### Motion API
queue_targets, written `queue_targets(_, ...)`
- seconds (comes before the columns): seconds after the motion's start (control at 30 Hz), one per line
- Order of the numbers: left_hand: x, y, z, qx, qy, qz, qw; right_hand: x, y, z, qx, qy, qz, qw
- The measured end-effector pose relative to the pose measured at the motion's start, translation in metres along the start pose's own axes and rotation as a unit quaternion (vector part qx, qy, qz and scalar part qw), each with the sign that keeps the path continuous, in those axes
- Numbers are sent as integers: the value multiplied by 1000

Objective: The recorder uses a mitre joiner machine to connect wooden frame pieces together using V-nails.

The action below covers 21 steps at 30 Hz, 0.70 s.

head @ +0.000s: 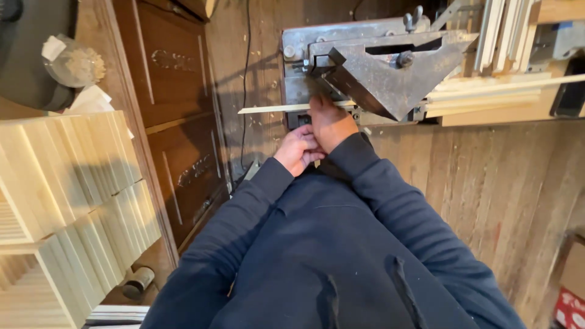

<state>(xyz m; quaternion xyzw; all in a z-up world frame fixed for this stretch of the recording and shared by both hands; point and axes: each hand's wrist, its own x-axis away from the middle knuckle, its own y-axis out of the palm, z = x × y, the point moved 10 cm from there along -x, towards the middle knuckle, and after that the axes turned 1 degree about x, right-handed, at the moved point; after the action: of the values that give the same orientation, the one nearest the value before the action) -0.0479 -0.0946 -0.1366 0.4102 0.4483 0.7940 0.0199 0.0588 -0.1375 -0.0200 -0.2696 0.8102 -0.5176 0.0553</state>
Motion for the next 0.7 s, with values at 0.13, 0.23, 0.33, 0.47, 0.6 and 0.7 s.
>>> queue_targets(0.13,19,-18,-1,-92,-47,67,992,4,-9,-8,-38,-18,8,999)
queue_targets(0.23,48,-18,25,-185,-40,82,978,-2,-8,-5,-54,-8,15,998)
queue_targets(0.33,63,-5,70,-276,32,83,957,-3,-5,4,-47,7,22,999)
queue_targets(0.47,67,1,134,-379,191,141,894,8,-13,-2,-13,9,45,999)
queue_targets(0.6,74,81,194,-597,401,130,683,11,-21,-9,-1,-11,69,998)
queue_targets(0.7,54,102,191,-702,445,116,543,10,-26,-9,14,-1,66,998)
